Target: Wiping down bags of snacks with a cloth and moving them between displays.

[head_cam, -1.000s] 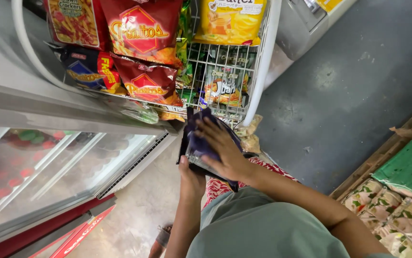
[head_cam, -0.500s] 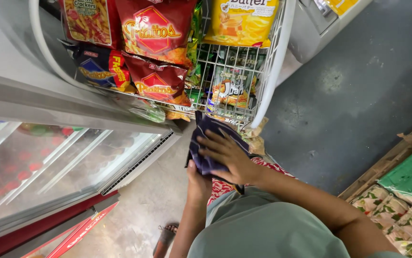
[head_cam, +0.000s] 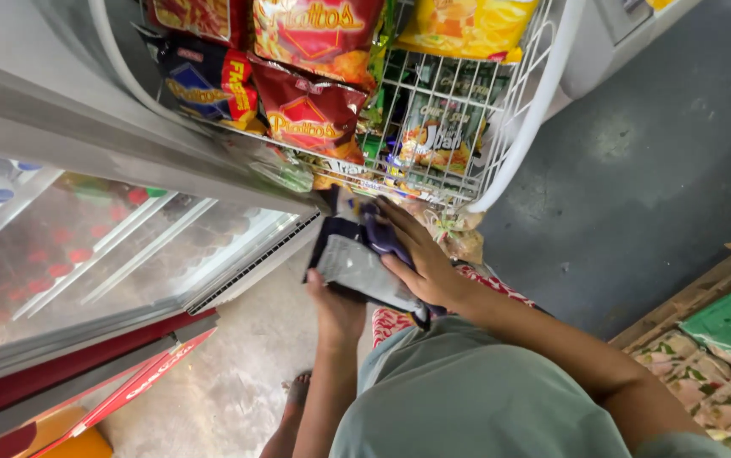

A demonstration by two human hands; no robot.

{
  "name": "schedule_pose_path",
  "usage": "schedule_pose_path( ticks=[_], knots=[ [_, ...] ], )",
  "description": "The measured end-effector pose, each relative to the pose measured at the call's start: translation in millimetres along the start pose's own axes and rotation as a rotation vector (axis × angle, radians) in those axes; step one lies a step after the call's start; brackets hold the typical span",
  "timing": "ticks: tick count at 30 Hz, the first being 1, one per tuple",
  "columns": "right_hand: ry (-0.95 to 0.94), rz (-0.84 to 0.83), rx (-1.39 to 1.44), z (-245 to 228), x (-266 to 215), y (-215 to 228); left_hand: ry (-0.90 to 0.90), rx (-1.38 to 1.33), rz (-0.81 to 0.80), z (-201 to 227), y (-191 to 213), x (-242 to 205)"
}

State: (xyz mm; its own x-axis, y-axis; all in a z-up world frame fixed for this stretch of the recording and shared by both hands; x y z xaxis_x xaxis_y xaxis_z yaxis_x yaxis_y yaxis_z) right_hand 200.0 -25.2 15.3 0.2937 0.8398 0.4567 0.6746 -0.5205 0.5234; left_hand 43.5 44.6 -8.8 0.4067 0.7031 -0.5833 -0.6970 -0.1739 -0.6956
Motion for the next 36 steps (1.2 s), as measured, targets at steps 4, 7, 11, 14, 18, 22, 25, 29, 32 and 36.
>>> schedule_pose_path(
  ticks=[4, 7, 11, 14, 18, 22, 25, 29, 32, 36],
  knots=[
    [0.139, -0.051, -0.148, -26, 2, -15, 0.036, 0.094, -0.004, -16, 16, 9],
    [0.264, -0.107, -0.209, -31, -20, -21, 0.054, 0.083, -0.008, 5, -6, 8],
    [-0.191, -0.122, 0.202, 17, -49, -38, -0.153, 0.477, -0.300, 19, -63, -14],
    [-0.588, -0.110, 0.679, 58, -71, -39, -0.137, 0.777, -0.284, 28, -63, -18],
    [-0.872, -0.092, 0.985, 74, -85, -26, -0.284, 1.061, -0.061, 44, -24, 2],
    [-0.855, -0.189, 1.017, 13, -23, 17, -0.202, 0.903, -0.041, 33, 0, 8],
    [-0.943, -0.292, 0.925, 51, -68, -10, -0.083, 0.480, 0.089, 14, 40, 25],
    [-0.960, -0.257, 0.563, 39, -57, 16, 0.008, 0.140, 0.239, 13, 53, 33],
    [-0.757, -0.024, 0.134, 16, -35, 38, -0.114, 0.055, 0.266, 19, 45, 34],
    [-0.116, 0.041, 0.028, -5, -29, 24, -0.270, 0.098, 0.240, 4, 16, 19]
  ],
)
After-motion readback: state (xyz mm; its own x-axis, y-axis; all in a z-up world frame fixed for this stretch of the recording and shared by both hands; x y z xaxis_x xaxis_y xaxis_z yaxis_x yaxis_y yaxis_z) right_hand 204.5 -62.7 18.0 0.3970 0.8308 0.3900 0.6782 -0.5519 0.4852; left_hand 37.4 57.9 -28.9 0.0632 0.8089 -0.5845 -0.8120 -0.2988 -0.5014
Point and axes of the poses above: each hand's wrist, its own x-axis towards the middle knuckle, its own y-axis out of the back of the hand, z = x × y, the point moved 3 cm from there along x, towards the middle knuckle, and after that the axes turned 13 degrees about -x, right-handed, at the moved point
